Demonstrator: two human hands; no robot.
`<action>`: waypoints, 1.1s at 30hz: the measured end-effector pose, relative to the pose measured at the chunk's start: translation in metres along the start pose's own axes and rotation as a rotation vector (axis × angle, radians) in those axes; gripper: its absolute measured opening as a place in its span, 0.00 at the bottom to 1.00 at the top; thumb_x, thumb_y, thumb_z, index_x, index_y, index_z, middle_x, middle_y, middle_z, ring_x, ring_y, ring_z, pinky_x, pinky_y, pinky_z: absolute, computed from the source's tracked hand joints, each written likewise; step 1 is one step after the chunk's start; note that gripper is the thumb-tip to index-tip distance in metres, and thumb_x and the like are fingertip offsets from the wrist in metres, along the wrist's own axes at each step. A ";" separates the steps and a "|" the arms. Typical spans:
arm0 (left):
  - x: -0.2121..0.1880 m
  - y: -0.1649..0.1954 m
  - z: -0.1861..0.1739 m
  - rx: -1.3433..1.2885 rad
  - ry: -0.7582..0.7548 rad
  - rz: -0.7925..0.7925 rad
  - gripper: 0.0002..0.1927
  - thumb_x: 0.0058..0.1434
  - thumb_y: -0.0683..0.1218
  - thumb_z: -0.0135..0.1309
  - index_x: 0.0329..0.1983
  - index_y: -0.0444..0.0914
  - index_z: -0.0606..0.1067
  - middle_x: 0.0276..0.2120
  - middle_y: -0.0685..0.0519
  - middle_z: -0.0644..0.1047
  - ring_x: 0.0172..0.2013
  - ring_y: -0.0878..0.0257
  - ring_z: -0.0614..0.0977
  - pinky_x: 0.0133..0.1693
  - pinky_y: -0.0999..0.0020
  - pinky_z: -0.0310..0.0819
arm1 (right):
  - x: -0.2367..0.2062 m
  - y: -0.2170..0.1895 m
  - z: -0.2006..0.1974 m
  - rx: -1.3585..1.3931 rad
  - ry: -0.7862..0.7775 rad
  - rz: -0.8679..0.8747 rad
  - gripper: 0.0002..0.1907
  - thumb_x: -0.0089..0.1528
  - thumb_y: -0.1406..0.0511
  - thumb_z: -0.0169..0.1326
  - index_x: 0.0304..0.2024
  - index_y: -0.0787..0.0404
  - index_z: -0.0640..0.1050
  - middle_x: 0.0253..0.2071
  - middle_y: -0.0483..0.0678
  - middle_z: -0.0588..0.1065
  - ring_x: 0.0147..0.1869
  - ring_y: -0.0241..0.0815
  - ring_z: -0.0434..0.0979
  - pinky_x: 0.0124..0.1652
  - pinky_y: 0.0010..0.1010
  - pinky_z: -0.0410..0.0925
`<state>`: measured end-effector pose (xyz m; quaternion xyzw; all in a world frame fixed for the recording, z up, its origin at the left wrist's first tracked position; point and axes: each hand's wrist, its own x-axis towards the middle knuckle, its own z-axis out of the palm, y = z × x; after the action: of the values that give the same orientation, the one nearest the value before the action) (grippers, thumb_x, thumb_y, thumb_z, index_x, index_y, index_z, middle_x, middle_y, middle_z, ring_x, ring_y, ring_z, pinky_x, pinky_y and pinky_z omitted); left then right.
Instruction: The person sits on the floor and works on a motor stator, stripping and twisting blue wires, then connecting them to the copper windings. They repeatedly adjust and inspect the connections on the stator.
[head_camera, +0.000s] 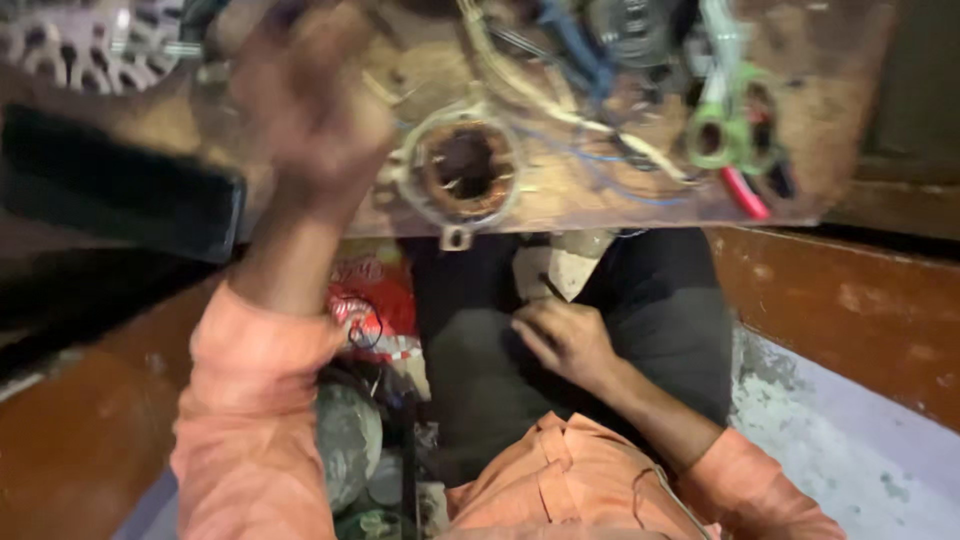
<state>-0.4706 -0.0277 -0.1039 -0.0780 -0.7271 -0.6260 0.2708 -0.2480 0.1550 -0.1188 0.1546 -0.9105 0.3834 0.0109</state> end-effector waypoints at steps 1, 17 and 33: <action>-0.009 0.027 -0.009 -0.060 0.065 -0.010 0.15 0.77 0.50 0.46 0.50 0.32 0.73 0.30 0.48 0.75 0.24 0.65 0.72 0.27 0.72 0.66 | -0.011 -0.005 -0.010 0.058 0.037 0.013 0.08 0.60 0.69 0.64 0.40 0.63 0.80 0.37 0.51 0.79 0.35 0.47 0.81 0.34 0.32 0.73; -0.306 0.144 -0.047 -0.158 -0.434 -0.445 0.10 0.75 0.43 0.45 0.42 0.31 0.74 0.34 0.47 0.79 0.31 0.58 0.80 0.35 0.66 0.75 | -0.110 -0.024 -0.023 0.727 0.120 0.390 0.15 0.62 0.69 0.61 0.51 0.68 0.81 0.45 0.50 0.77 0.43 0.34 0.77 0.41 0.23 0.70; -0.281 0.103 -0.008 -0.142 -0.470 -0.610 0.12 0.76 0.40 0.42 0.48 0.27 0.75 0.46 0.41 0.81 0.50 0.53 0.82 0.57 0.61 0.76 | -0.099 0.050 -0.007 1.284 0.288 0.713 0.05 0.68 0.69 0.54 0.45 0.65 0.75 0.50 0.49 0.77 0.37 0.29 0.73 0.38 0.20 0.69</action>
<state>-0.1860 0.0493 -0.1521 -0.0183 -0.7139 -0.6917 -0.1076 -0.1688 0.2199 -0.1626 -0.2258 -0.4921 0.8362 -0.0875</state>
